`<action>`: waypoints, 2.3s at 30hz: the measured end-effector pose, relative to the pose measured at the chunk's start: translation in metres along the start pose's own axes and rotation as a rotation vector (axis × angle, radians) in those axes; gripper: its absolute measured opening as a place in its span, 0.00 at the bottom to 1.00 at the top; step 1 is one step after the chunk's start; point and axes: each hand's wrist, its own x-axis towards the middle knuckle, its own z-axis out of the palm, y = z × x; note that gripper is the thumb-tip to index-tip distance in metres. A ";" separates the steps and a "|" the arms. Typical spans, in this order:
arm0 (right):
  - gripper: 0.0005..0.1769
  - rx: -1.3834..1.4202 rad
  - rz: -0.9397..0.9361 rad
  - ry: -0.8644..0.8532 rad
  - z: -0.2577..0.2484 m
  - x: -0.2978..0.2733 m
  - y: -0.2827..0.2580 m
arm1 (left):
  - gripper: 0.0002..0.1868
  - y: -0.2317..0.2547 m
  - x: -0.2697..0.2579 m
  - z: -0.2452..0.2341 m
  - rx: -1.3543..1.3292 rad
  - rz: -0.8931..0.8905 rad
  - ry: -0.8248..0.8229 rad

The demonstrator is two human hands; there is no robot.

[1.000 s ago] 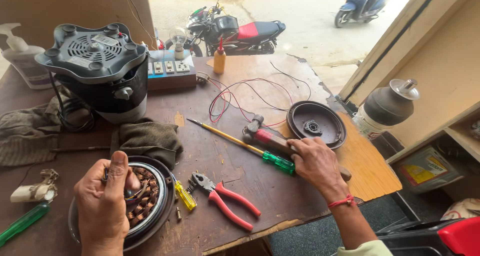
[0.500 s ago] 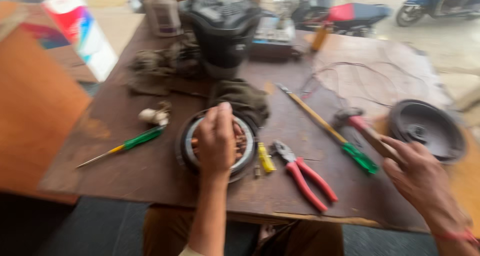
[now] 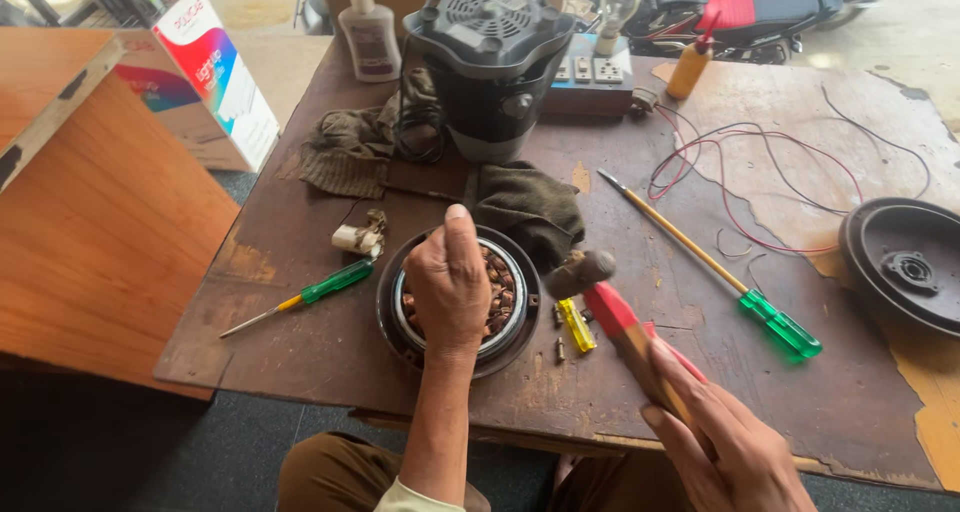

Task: The person disassembles a ceiling fan motor by removing wires and screws, lifting the cover, and extracting the internal copper coil assembly using a hammer and pliers.

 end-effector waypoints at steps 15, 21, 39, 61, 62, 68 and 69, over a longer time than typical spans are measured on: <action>0.36 0.065 0.098 -0.020 0.016 0.008 -0.007 | 0.30 0.033 0.016 -0.011 0.001 0.202 -0.108; 0.38 -0.047 0.214 0.064 -0.008 -0.009 -0.022 | 0.30 0.033 0.023 -0.012 -0.120 0.153 -0.098; 0.26 -0.095 -0.096 -0.148 0.039 -0.055 0.047 | 0.29 0.022 0.032 -0.016 -0.173 -0.025 -0.174; 0.34 -0.023 0.093 -0.016 0.080 -0.079 0.039 | 0.30 0.004 0.043 -0.023 -0.133 0.078 -0.338; 0.36 0.080 0.203 0.006 0.068 -0.080 0.028 | 0.29 0.002 0.042 -0.033 -0.319 -0.006 -0.367; 0.32 0.043 0.061 0.261 0.011 0.003 -0.023 | 0.27 0.020 0.043 -0.052 -0.361 -0.079 -0.615; 0.33 0.088 0.098 0.199 0.006 0.016 -0.024 | 0.26 0.021 0.043 -0.055 -0.320 -0.083 -0.638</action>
